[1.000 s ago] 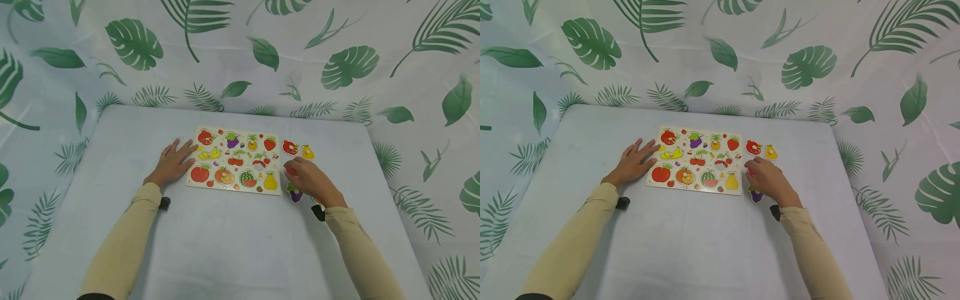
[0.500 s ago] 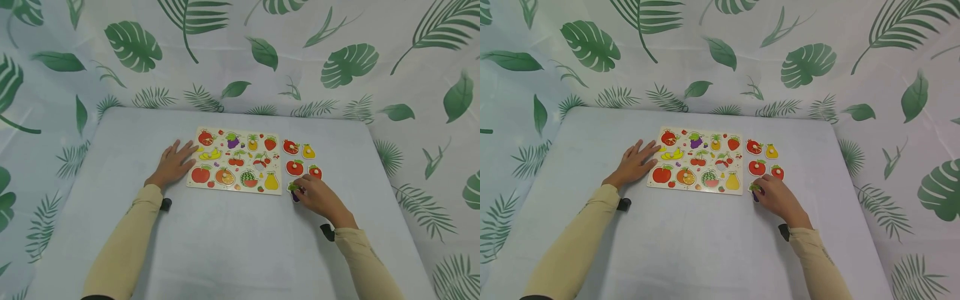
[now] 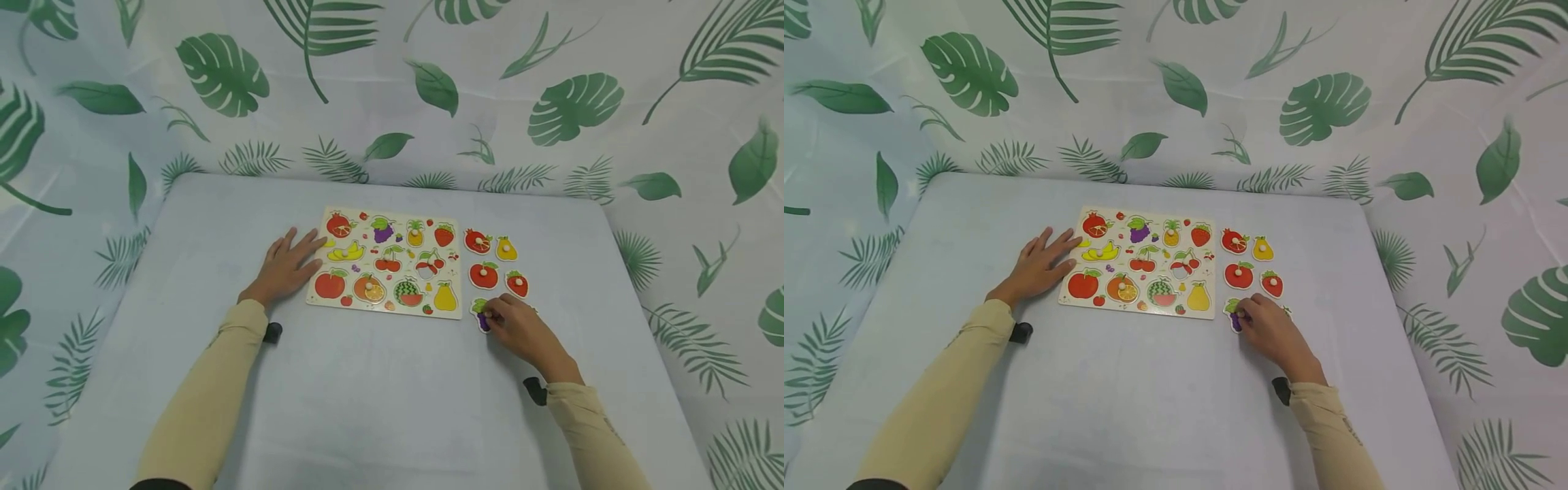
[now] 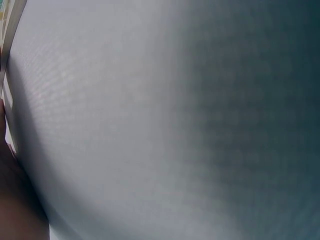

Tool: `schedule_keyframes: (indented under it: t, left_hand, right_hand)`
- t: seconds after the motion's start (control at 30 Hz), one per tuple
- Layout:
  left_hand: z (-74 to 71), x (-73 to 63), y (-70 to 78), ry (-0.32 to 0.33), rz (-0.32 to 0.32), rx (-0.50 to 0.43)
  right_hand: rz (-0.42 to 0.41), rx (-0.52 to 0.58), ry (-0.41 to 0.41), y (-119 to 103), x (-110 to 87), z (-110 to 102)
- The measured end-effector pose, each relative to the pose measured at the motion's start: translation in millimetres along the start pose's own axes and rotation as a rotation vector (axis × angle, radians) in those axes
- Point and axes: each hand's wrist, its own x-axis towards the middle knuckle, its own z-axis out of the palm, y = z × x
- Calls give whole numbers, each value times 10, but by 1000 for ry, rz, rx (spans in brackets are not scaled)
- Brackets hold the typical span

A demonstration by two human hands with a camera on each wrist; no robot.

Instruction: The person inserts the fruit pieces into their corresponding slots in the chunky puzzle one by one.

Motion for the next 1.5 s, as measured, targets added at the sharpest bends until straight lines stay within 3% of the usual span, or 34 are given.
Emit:
schedule_keyframes:
  t: [0.97,1.5]
  left_hand:
    - [9,45,6,2,2,11]
    - [13,31,-19,-7,-4,-15]
  right_hand:
    - [33,-44,13,-68,52,-80]
    - [-115,-49,45,-205,462,-156]
